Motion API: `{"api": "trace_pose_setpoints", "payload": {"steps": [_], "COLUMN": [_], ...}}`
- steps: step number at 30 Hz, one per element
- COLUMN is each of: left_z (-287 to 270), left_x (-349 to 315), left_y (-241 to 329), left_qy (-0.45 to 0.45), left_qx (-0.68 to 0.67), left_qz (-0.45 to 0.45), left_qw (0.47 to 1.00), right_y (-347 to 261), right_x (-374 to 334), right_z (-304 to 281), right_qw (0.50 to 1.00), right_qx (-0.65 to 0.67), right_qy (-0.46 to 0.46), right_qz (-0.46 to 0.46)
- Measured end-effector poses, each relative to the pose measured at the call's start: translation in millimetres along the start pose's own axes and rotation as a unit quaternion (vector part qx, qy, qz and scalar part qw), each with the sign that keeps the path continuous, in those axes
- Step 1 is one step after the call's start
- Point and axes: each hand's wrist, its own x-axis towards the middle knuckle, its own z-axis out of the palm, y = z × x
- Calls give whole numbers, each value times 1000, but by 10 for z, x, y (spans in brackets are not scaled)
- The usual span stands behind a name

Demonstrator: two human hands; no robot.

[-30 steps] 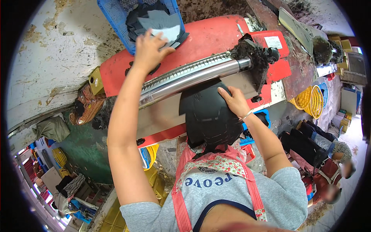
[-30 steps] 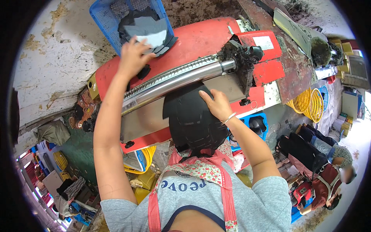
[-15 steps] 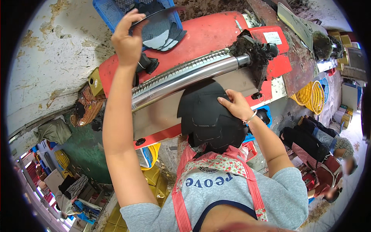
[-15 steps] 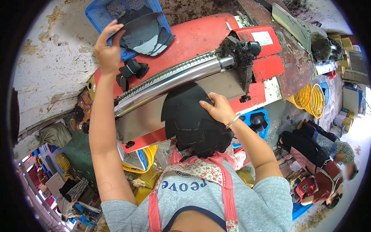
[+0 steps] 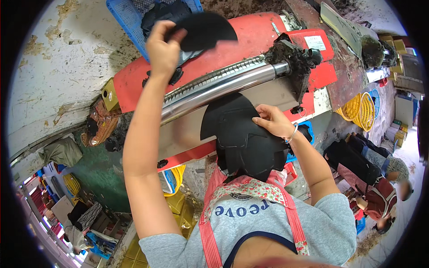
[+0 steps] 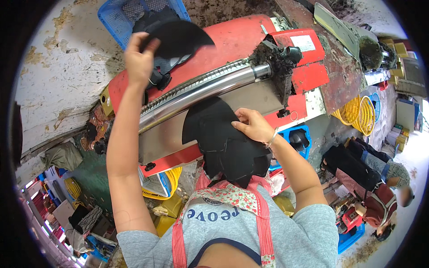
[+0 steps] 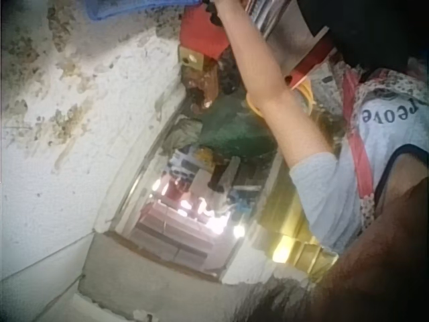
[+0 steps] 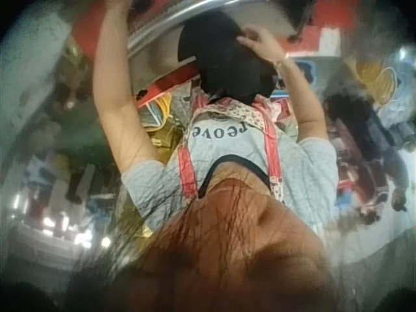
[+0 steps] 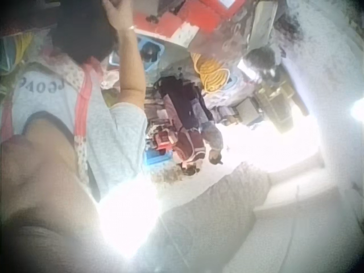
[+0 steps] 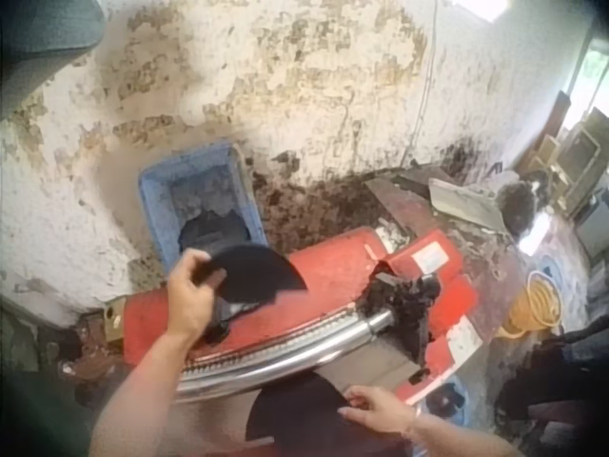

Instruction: Applying adhesive to various shoe upper components using a roller machine and organizing them into baskets.

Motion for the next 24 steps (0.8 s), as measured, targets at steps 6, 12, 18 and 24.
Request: {"api": "trace_pose_setpoints", "payload": {"steps": [6, 12, 18, 24], "left_z": [-279, 215, -195, 157], "left_x": [62, -509, 179, -380], "left_y": [-482, -304, -149, -358], "left_qy": [-94, -279, -48, -352], "left_qx": [411, 153, 47, 347], "left_qz": [184, -160, 36, 33], "left_qw": [888, 934, 997, 869], "right_y": [67, -138, -54, -81], "right_x": [130, -26, -17, 215], "right_z": [-49, -76, -127, -121], "right_qw": [996, 997, 995, 989], "right_qx": [-53, -54, -12, -83], "right_qy": [61, -48, 2, 69], "right_qz": [46, -9, 98, 105]}}
